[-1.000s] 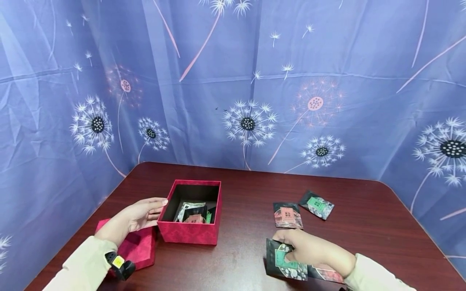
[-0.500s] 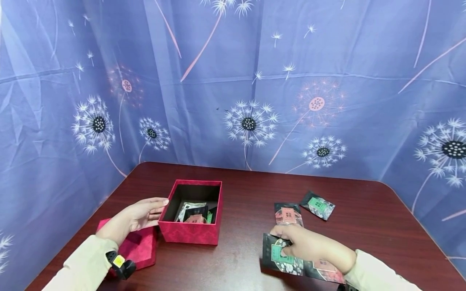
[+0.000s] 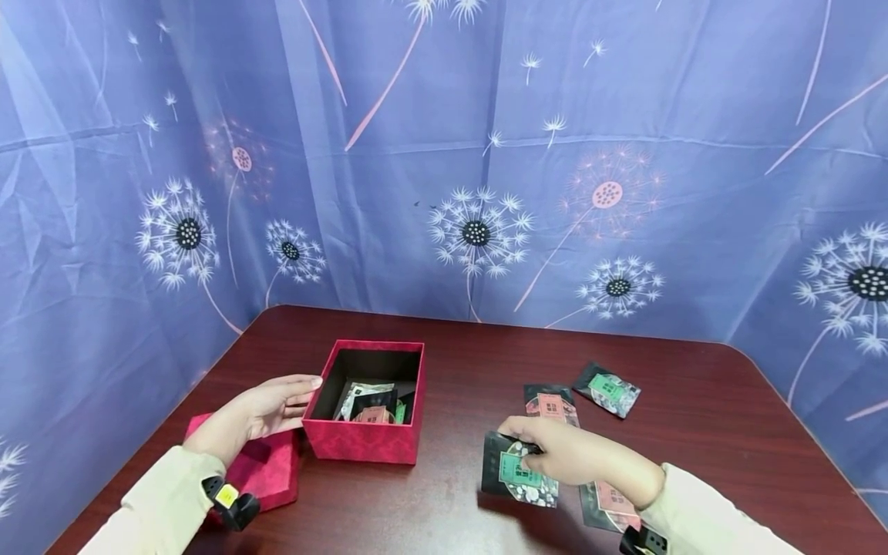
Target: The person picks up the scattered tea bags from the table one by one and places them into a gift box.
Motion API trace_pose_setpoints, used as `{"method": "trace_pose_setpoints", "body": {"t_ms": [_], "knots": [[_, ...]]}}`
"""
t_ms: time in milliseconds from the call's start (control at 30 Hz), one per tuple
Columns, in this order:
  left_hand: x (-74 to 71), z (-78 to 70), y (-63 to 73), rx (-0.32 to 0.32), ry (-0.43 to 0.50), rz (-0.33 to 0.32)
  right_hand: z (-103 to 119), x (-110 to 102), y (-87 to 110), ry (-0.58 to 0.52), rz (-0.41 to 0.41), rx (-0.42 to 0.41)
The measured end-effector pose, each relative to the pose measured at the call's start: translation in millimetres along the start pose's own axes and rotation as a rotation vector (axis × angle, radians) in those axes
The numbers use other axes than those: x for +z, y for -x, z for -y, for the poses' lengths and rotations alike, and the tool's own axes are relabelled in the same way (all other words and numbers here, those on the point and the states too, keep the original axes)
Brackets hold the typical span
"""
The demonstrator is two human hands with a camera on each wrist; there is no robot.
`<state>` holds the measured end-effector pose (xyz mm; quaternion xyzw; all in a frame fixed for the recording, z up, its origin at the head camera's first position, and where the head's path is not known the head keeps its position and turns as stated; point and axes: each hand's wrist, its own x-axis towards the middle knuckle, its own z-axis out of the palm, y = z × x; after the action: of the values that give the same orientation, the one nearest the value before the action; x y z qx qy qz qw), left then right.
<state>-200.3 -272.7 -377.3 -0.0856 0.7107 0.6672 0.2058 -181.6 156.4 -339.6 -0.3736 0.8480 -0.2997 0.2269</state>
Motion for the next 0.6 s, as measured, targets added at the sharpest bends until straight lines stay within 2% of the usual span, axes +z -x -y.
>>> {"method": "trace_pose_setpoints", "body": {"t_ms": [100,300,600], "knots": [[0.4,0.3,-0.2,0.003,-0.011,-0.005,3.2,0.4,-2.9,0.050,-0.005,-0.022],[1.4,-2.9,-0.5,0.007,-0.031,-0.013,7.5,-0.4,-11.1,0.074,-0.036,-0.056],[-2.7,-2.9,0.1,0.006,0.014,0.019,17.3,-6.7,-25.5,0.054,-0.058,-0.110]]}}
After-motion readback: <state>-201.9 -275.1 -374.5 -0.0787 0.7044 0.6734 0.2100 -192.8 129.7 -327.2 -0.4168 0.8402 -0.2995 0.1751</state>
